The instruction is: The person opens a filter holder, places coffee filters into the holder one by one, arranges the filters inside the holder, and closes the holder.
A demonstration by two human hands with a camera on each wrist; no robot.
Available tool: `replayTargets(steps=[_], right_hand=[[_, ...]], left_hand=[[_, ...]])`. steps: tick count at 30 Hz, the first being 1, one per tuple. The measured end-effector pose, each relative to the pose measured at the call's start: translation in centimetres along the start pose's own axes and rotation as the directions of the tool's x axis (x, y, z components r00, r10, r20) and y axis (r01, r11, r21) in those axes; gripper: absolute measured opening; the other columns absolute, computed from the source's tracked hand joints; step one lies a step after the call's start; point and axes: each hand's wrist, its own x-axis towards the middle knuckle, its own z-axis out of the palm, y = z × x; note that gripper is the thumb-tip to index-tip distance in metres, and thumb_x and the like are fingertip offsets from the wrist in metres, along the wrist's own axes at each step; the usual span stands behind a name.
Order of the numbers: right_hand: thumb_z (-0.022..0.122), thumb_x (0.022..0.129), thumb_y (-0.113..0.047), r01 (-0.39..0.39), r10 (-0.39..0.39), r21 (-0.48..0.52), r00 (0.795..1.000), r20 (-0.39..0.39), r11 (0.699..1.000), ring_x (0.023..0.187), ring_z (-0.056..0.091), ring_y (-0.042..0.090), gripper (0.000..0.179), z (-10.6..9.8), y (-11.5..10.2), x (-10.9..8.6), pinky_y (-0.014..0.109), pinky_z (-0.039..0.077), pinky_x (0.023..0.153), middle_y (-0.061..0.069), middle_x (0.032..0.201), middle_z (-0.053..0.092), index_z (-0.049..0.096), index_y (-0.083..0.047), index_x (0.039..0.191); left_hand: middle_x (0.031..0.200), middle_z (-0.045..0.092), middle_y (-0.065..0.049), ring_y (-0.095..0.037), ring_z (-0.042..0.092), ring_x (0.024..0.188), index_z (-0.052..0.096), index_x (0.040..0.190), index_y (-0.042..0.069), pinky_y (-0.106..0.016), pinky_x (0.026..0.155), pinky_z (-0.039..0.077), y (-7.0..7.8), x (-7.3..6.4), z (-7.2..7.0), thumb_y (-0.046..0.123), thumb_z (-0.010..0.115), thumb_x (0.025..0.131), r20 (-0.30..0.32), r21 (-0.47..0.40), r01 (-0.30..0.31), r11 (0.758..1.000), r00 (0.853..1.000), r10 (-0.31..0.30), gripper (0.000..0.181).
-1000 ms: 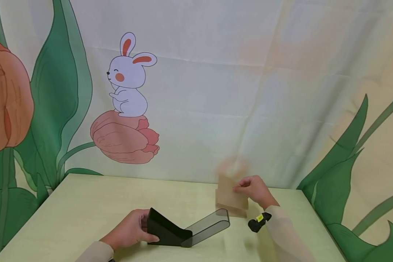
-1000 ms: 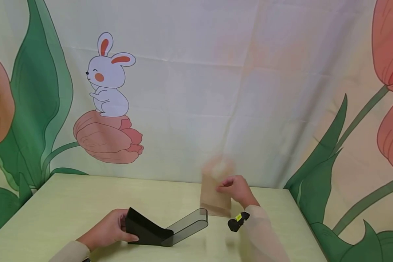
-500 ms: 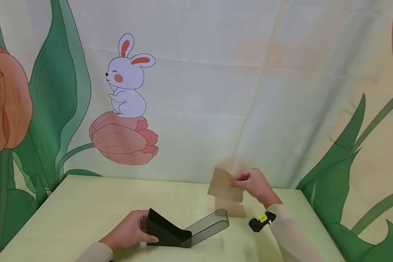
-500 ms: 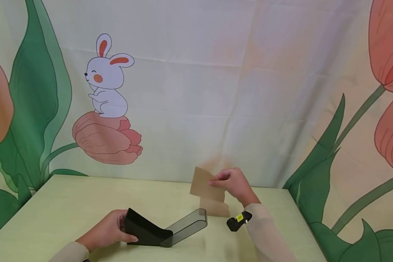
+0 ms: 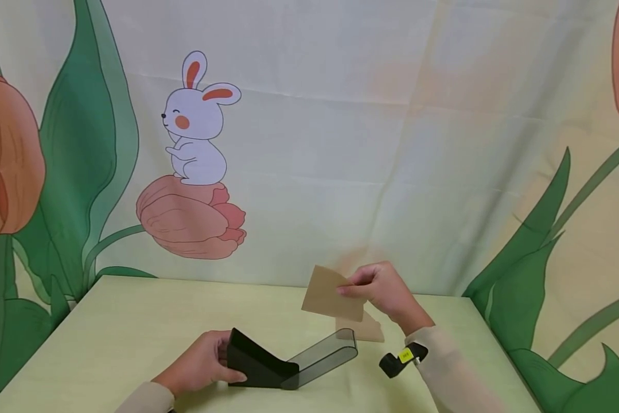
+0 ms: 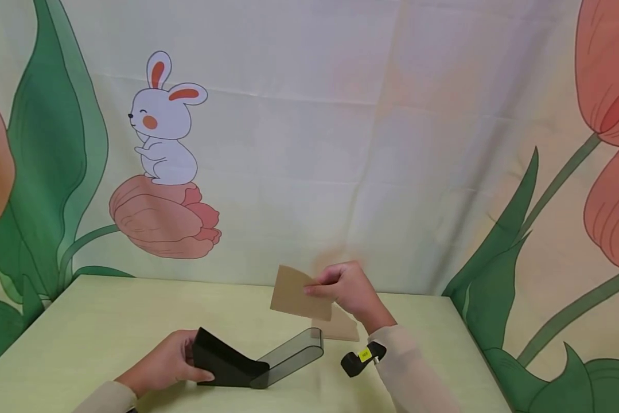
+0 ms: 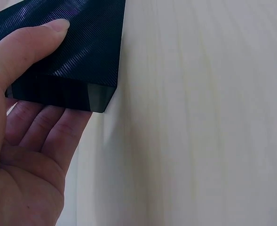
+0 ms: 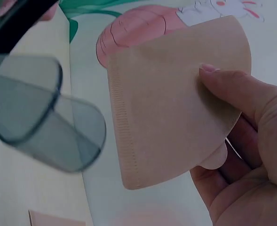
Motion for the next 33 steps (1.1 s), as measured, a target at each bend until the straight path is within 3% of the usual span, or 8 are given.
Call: replayTargets(steps=[9,33], right_hand=[[0.091,0.077,-0.018,0.070,-0.075,0.055,0.994,0.082,0.996,0.070,0.059,0.010,0.018,2.5,-1.8,-0.9,0.024,0.050,0.065,-0.006,0.075,0.074,0.080,-0.004,0.084],[0.091,0.077,-0.016,0.067,-0.091,0.148,0.983,0.159,0.987,0.071,0.064,0.010,0.016,7.7,-2.5,-1.6,0.024,0.054,0.067,-0.002,0.081,0.076,0.081,-0.006,0.085]], left_hand=[[0.110,0.078,-0.011,-0.021,0.074,0.097,0.070,0.114,0.006,-0.023,0.082,0.059,-0.2,-0.1,0.0,0.010,0.092,0.074,-0.002,-0.008,-0.001,1.000,1.000,0.001,0.045],[0.108,0.078,-0.010,-0.022,0.074,0.095,0.070,0.112,0.006,-0.023,0.082,0.059,-0.2,0.2,0.1,0.011,0.093,0.073,-0.018,0.014,0.011,1.000,1.000,-0.010,0.046]])
